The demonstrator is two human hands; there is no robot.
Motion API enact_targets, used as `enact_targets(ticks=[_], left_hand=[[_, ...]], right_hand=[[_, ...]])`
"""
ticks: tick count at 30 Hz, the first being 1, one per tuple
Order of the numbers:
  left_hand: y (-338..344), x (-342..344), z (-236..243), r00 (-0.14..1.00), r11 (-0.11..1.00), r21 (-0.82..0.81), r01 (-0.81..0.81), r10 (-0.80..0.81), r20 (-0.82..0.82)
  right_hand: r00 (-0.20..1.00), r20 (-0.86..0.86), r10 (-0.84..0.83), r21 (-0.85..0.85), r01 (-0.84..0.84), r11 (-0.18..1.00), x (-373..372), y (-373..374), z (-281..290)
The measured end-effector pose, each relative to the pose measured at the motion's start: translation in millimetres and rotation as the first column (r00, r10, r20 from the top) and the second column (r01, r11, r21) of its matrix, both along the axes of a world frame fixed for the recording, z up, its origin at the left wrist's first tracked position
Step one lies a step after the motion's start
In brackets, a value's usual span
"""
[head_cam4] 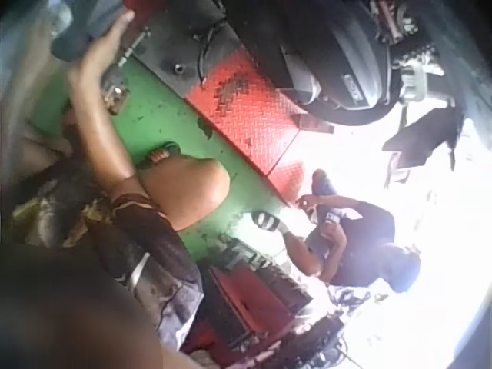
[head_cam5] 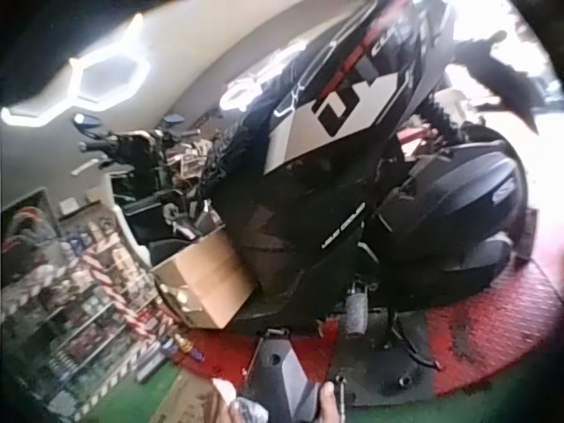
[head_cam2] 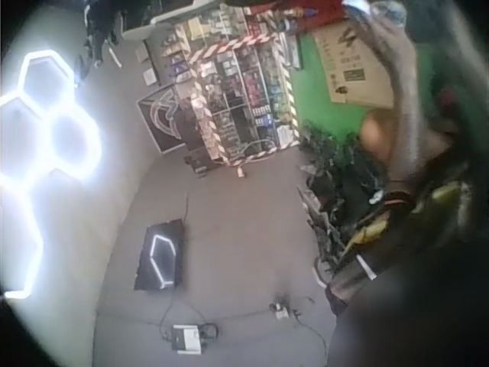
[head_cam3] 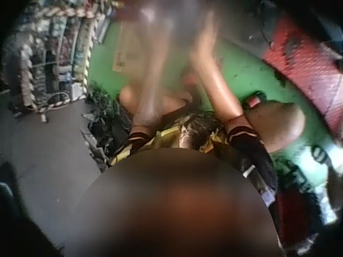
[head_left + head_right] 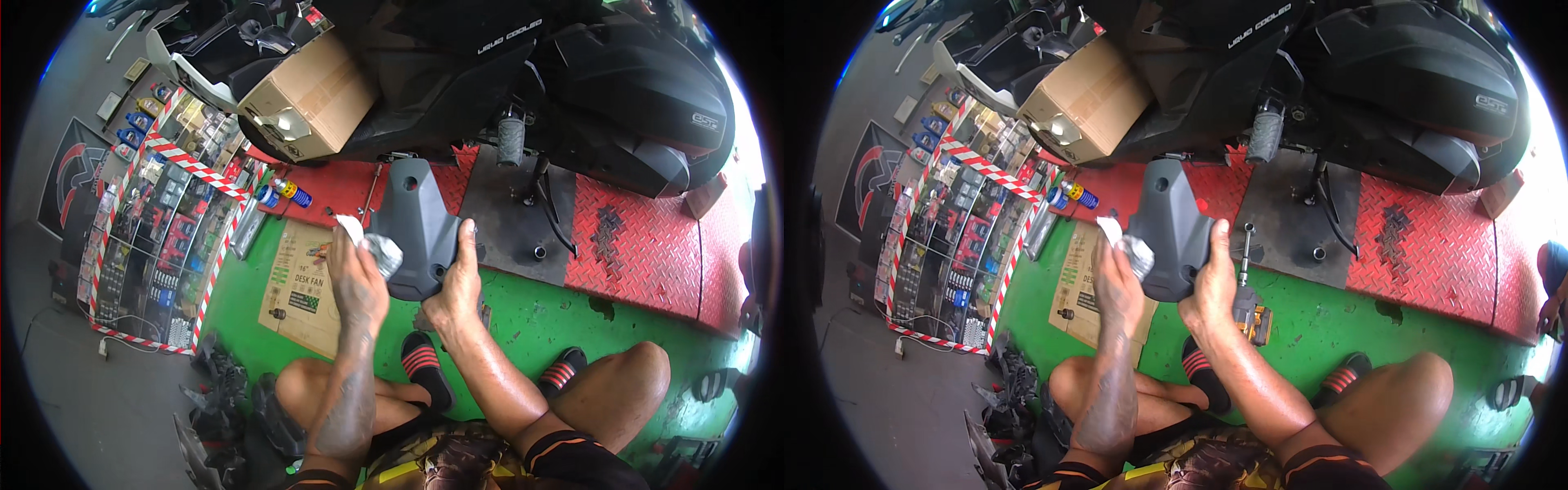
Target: Cleaning and reassembling components of a motorcycle engine or drivetrain.
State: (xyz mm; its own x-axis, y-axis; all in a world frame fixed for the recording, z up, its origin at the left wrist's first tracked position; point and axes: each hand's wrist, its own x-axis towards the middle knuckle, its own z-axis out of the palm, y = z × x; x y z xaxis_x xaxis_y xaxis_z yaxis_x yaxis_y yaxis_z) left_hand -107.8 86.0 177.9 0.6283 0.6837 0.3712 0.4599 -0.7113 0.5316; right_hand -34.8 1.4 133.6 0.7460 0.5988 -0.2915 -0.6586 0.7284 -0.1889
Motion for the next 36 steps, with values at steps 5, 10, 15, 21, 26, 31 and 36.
enact_targets(ticks=[5, 10, 15, 21, 26, 31, 36], left_hand=[[-22.1, -21.5, -8.2, 0.953, 0.829, 0.486, 0.277, -0.170, -0.252], [40.5, -25.3, -28.6, 0.975, 0.969, 0.229, 0.093, -0.135, 0.174], [58.2, -14.0, -24.9, 0.929, 0.735, -0.674, -0.076, 0.297, 0.220], [4.4, 15.4, -68.3, 0.782, 0.814, -0.581, 0.020, 0.349, 0.516], [28.5, 11.1, -53.9, 0.539, 0.614, -0.547, 0.569, 0.224, 0.812], [52.9, -19.1, 31.4, 0.584, 0.644, -0.175, 0.745, -0.502, 0.638], [57.3, -9.2, 50.6, 0.785, 0.755, 0.225, 0.616, -0.611, -0.100]], right_hand=[[0.995, 0.044, 0.087, 0.209, -0.094, 0.973, 11.5, -8.0, -5.0], [0.995, 0.022, 0.093, 0.193, -0.095, 0.976, 4.3, 0.9, -9.8], [0.997, -0.075, 0.020, 0.064, -0.015, 0.998, -10.5, 6.9, -12.6], [0.878, 0.372, -0.302, -0.191, 0.390, 0.901, -36.2, 19.4, -25.1], [0.614, 0.690, -0.383, -0.010, 0.537, 0.843, -20.0, 10.6, -17.7], [0.720, 0.673, 0.167, 0.086, -0.301, 0.950, 55.5, -39.3, 6.8], [0.263, 0.909, 0.324, -0.377, 0.187, 0.907, 24.2, -23.3, 7.3]])
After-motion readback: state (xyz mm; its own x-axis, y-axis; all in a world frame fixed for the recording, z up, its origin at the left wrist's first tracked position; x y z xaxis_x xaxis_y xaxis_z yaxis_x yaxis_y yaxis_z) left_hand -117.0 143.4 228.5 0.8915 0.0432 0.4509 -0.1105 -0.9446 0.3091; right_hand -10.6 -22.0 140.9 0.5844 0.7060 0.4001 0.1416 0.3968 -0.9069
